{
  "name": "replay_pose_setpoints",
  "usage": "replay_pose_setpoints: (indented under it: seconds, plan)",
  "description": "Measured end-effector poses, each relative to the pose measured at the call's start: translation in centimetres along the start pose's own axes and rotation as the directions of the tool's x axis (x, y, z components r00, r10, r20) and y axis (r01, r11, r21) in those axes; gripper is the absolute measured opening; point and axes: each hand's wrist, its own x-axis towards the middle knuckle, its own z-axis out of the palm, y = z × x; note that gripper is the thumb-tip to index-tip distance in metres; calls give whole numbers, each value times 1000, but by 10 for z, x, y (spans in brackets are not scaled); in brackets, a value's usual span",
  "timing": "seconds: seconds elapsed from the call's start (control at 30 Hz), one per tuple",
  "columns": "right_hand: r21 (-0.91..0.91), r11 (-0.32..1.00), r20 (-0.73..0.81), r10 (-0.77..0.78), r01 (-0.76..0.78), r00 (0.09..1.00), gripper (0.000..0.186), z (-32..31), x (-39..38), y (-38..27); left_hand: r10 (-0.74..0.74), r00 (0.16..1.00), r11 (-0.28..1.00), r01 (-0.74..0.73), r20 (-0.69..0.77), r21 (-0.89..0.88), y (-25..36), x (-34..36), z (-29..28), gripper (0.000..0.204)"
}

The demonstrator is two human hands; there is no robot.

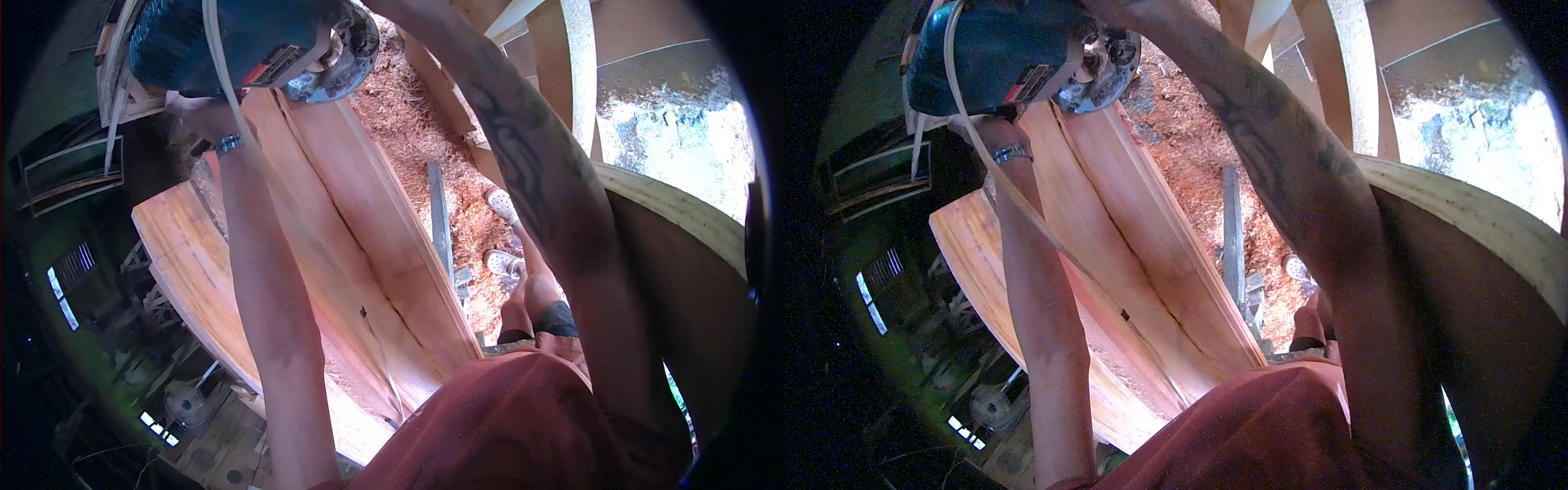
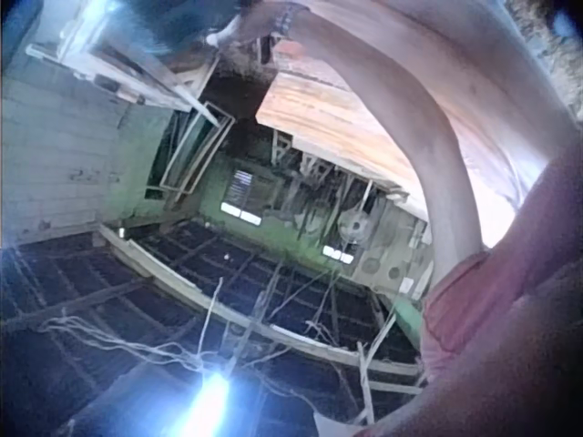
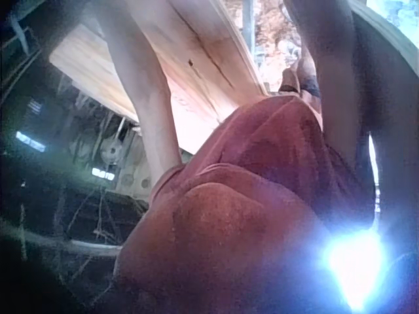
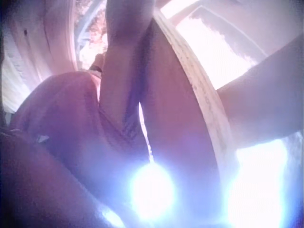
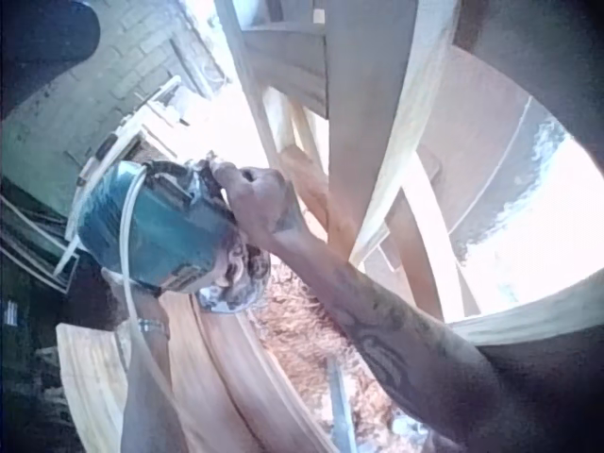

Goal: The person uses a power router to shape the edge of a wooden board, moving the tool along the length of the wood and periodically clearing sawdust.

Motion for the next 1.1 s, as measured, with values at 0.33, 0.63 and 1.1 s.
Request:
replay_pose_setpoints:
  seconds: [0.33,0.63,1.1]
  plan:
    - [-60,996,7,67,-66,998,64,-23,-48,-14,-86,995,981,92,46,-170,19,-37,-25,38]
    - [-67,997,-22,35,-36,999,67,-39,-87,-12,-204,964,788,264,167,-557,49,-73,-53,45]
    - [148,984,-34,-98,102,995,71,-41,-129,10,-322,906,683,423,274,-596,62,-125,-104,58]
